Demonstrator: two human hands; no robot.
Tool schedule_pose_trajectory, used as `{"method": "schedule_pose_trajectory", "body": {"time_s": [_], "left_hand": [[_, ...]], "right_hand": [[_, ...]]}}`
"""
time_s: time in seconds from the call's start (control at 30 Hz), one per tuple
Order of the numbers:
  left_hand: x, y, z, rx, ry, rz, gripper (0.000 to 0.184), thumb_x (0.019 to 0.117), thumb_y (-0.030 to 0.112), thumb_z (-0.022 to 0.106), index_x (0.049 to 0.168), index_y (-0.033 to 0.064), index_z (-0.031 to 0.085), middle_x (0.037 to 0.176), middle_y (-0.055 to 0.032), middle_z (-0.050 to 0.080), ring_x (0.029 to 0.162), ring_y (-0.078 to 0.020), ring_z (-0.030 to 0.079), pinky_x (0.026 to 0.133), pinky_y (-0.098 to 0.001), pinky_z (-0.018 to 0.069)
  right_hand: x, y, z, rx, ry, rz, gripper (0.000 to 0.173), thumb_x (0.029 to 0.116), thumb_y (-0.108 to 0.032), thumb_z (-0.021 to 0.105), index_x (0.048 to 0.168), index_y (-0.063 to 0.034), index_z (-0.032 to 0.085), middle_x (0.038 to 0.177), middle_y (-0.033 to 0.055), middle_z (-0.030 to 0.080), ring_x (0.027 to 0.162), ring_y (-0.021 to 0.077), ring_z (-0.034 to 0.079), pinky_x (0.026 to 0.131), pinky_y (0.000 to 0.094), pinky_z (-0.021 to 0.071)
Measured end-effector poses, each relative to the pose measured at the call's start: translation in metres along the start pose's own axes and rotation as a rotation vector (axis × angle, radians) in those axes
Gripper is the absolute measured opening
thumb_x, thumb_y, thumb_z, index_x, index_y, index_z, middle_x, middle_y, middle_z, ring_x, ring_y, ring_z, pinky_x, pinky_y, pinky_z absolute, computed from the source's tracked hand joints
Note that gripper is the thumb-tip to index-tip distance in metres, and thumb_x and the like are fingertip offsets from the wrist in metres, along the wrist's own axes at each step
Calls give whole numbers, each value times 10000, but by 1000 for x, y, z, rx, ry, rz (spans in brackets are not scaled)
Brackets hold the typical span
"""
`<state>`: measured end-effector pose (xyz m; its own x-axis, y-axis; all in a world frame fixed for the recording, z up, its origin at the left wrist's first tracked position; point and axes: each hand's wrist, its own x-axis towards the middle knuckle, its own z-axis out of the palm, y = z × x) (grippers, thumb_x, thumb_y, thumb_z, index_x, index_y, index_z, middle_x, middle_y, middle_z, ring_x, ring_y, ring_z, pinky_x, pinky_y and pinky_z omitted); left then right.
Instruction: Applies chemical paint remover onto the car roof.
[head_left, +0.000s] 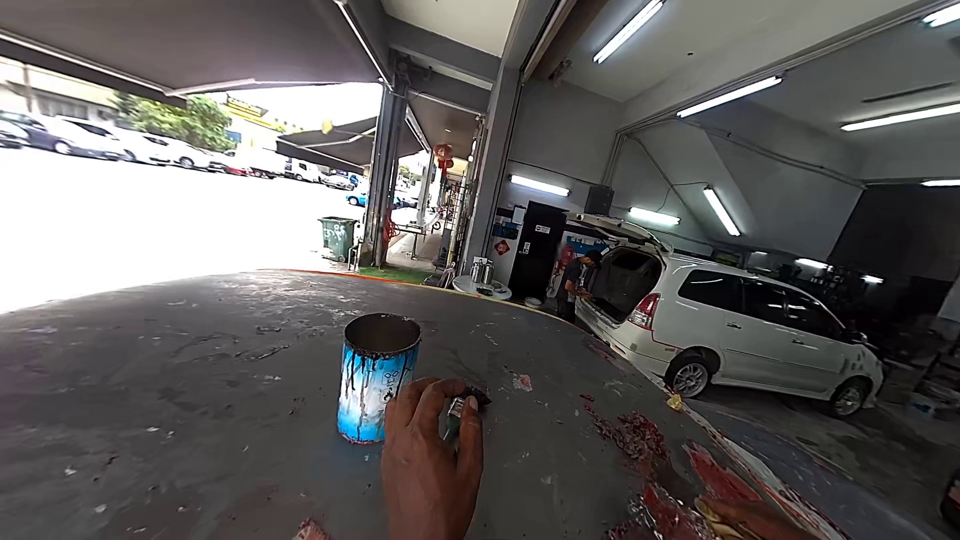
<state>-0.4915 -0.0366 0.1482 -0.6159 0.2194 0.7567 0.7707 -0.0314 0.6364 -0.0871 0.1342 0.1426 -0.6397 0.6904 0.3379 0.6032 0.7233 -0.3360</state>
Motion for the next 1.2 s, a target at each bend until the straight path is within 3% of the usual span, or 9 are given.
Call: {"method": "schedule_pose_trajectory", "body": {"time_s": [0.13, 0.2, 0.3, 0.43, 0.67, 0.93, 1.2], "left_hand": [[1, -1, -3, 6, 12, -22, 274, 897, 394, 599, 1014, 213, 769, 1079, -8, 686, 958, -168, 638, 766, -340, 537], [1, -1, -2, 9, 15, -21, 265, 901, 395, 607, 1014, 219, 769, 1079, -2, 687, 970, -157, 641, 769, -320, 543], [1, -1, 0, 9, 21, -17, 258, 901, 386, 612, 1020, 219, 769, 1077, 7, 689, 977, -152, 638, 779, -313, 543], [1, -2, 0, 13, 28, -24, 257, 897, 380, 616, 1021, 216, 770, 1075, 12, 688, 982, -143, 634, 777, -309, 541], [4, 0, 0, -4, 47, -26, 247, 899, 374, 624, 1015, 215, 774, 1061, 21, 692, 984, -137, 631, 787, -299, 532], [4, 2, 2, -15, 33, -29, 233, 901, 356, 630, 1014, 211, 772, 1065, 8, 686, 979, -147, 630, 782, -310, 533], [3, -1, 2, 3, 37, -11, 235, 903, 369, 628, 1016, 222, 773, 1067, 25, 691, 987, -130, 630, 792, -296, 530]], "right_hand": [[90, -30, -3, -45, -45, -94, 360, 997, -239, 646, 1326, -104, 698, 1213, 171, 704, 1108, 329, 680, 980, 551, 539], [144, -42, 2, -121, -88, -96, 347, 982, -269, 644, 1305, -162, 715, 1242, 121, 708, 1144, 300, 679, 1003, 547, 534], [211, -73, 5, -194, -277, -33, 337, 1030, -268, 607, 1339, -159, 687, 1310, 115, 681, 1215, 281, 645, 1069, 521, 489], [259, -106, 18, -284, -437, 15, 307, 1054, -249, 570, 1308, -130, 694, 1259, 107, 703, 1168, 267, 660, 1031, 518, 494], [262, -91, 61, -373, -485, 60, 320, 1030, -268, 583, 1307, -156, 697, 1257, 123, 702, 1198, 320, 651, 1005, 599, 500], [241, -77, 37, -361, -458, 50, 309, 1019, -284, 612, 1295, -184, 711, 1279, 87, 701, 1219, 291, 644, 1037, 568, 492], [266, -83, 70, -276, -408, 32, 295, 1008, -262, 612, 1257, -140, 715, 1214, 116, 712, 1157, 309, 663, 987, 588, 511]]}}
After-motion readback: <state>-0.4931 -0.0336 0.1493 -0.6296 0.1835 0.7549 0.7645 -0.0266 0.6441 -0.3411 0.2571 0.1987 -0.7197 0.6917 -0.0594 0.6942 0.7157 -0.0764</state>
